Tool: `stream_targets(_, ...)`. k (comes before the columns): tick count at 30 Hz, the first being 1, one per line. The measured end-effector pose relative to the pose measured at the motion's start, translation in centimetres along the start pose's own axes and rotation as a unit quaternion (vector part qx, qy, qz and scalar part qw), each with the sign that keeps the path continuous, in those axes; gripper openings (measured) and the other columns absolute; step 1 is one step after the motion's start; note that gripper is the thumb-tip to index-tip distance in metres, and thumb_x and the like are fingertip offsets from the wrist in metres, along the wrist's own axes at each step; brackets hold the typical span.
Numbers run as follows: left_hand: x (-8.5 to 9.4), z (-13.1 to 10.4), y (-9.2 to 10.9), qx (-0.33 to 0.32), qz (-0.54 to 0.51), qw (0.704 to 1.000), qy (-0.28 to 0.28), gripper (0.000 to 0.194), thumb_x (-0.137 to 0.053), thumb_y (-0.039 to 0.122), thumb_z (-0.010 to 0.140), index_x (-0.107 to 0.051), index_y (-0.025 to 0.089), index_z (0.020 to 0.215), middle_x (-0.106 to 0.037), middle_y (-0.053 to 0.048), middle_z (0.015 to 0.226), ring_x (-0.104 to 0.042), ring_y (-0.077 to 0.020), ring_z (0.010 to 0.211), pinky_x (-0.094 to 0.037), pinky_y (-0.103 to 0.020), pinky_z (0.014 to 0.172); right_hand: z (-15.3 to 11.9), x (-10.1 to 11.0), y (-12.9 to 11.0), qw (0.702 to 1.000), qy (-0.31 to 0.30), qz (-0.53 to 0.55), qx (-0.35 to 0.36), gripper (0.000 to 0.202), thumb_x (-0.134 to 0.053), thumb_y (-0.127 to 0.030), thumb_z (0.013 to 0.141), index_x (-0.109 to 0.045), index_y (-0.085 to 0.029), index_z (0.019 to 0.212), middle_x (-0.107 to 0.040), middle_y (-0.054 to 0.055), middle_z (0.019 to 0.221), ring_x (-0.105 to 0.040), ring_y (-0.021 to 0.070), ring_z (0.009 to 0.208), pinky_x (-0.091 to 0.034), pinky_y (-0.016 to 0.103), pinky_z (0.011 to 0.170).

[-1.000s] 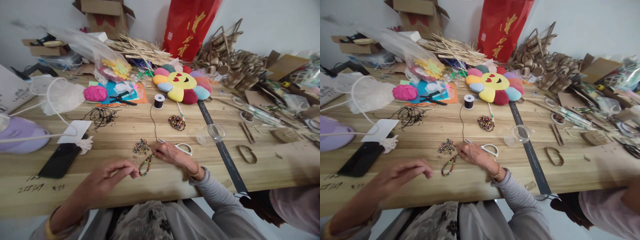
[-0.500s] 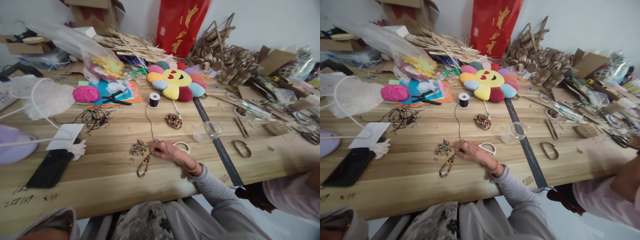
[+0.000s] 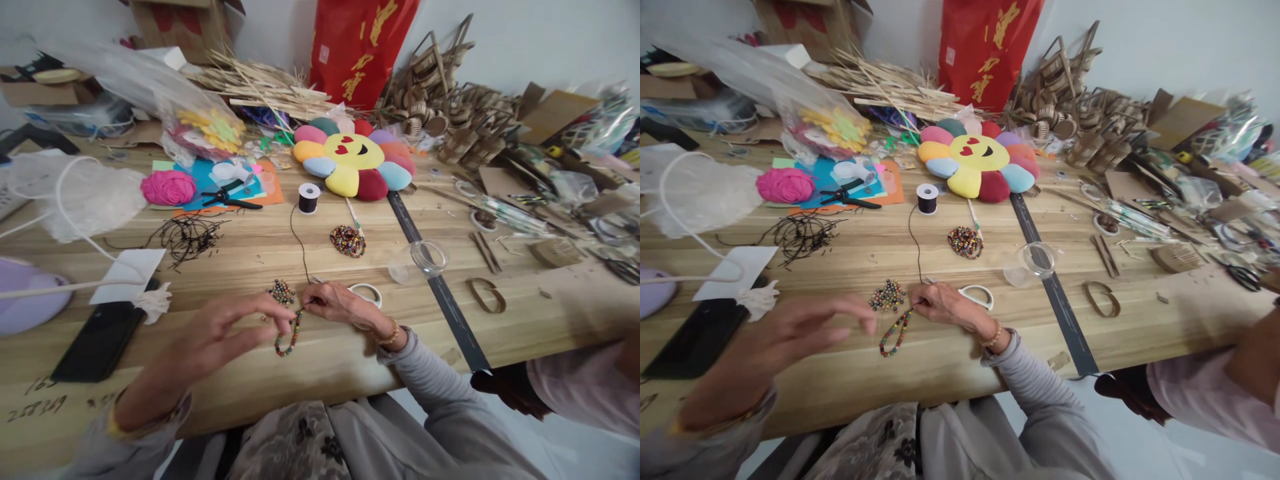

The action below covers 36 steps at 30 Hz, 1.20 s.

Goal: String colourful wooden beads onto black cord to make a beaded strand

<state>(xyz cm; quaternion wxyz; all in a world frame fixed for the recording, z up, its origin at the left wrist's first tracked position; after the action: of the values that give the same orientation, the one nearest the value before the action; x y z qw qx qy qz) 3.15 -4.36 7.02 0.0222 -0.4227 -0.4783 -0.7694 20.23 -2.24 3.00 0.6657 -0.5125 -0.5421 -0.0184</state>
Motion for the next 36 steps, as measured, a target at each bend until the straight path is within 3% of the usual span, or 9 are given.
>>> stream_targets(3,0.5,0.8,1.3,-0.018,0.048,0.999,0.014,0.018,-0.052,0.022,0.093,-0.069,0.018,0.097,-0.069,-0.006,0.091,-0.062,-0.0193,0.087,-0.049,-0.034,0.082,0.1,-0.1,0.1,1.0,0.0,-0.001,0.003,0.011,-0.051,-0.012,0.087,-0.061,-0.016,0.085,-0.06,-0.001,0.072,-0.047,0.0097,0.061,-0.034,0.021,0.063)
stream_targets(8,-2.6,0.7,-0.5,-0.079,0.085,0.993,-0.029,0.021,-0.05,0.014,0.093,-0.07,0.017,0.092,-0.06,-0.005,0.083,-0.053,-0.018,0.087,-0.046,-0.03,0.079,0.3,-0.3,0.4,1.0,-0.006,-0.007,-0.006,0.01,-0.052,-0.013,0.087,-0.061,-0.016,0.084,-0.059,-0.001,0.071,-0.045,0.009,0.059,-0.032,0.021,0.061)
stream_targets(13,-3.3,0.3,-0.6,-0.108,0.115,0.987,-0.034,0.022,-0.048,0.013,0.094,-0.07,0.017,0.094,-0.054,-0.005,0.082,-0.047,-0.0207,0.091,-0.046,-0.032,0.079,0.2,-0.3,0.4,1.0,-0.001,-0.01,-0.02,0.01,-0.053,-0.013,0.087,-0.062,-0.016,0.085,-0.06,-0.001,0.071,-0.047,0.009,0.059,-0.032,0.02,0.06)
stream_targets(21,-3.8,0.4,-0.8,-0.08,0.118,0.987,-0.071,0.024,-0.047,0.015,0.095,-0.07,0.019,0.095,-0.054,-0.004,0.082,-0.049,-0.0197,0.087,-0.044,-0.033,0.08,0.2,-0.2,0.2,1.0,0.005,-0.017,-0.016,0.01,-0.053,-0.013,0.086,-0.063,-0.016,0.086,-0.062,0.001,0.074,-0.051,0.0108,0.063,-0.034,0.021,0.061)
stream_targets(36,-4.5,0.1,-1.4,-0.076,0.125,0.986,-0.073,0.023,-0.048,0.014,0.094,-0.068,0.019,0.103,-0.057,-0.006,0.087,-0.052,-0.0211,0.092,-0.046,-0.035,0.086,0.3,-0.4,0.6,0.999,0.019,-0.014,-0.024,0.009,-0.054,-0.015,0.085,-0.063,-0.016,0.085,-0.056,-0.002,0.066,-0.043,0.0091,0.055,-0.03,0.021,0.057)
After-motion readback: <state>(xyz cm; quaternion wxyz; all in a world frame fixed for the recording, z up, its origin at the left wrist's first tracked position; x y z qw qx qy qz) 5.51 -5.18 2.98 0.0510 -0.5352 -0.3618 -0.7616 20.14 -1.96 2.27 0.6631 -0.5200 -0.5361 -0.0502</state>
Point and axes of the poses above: each hand's wrist, its own z-axis towards the middle knuckle, its own x-axis out of the back of the hand, y = z × x, the point moved 6 cm from there along z, towards the middle knuckle
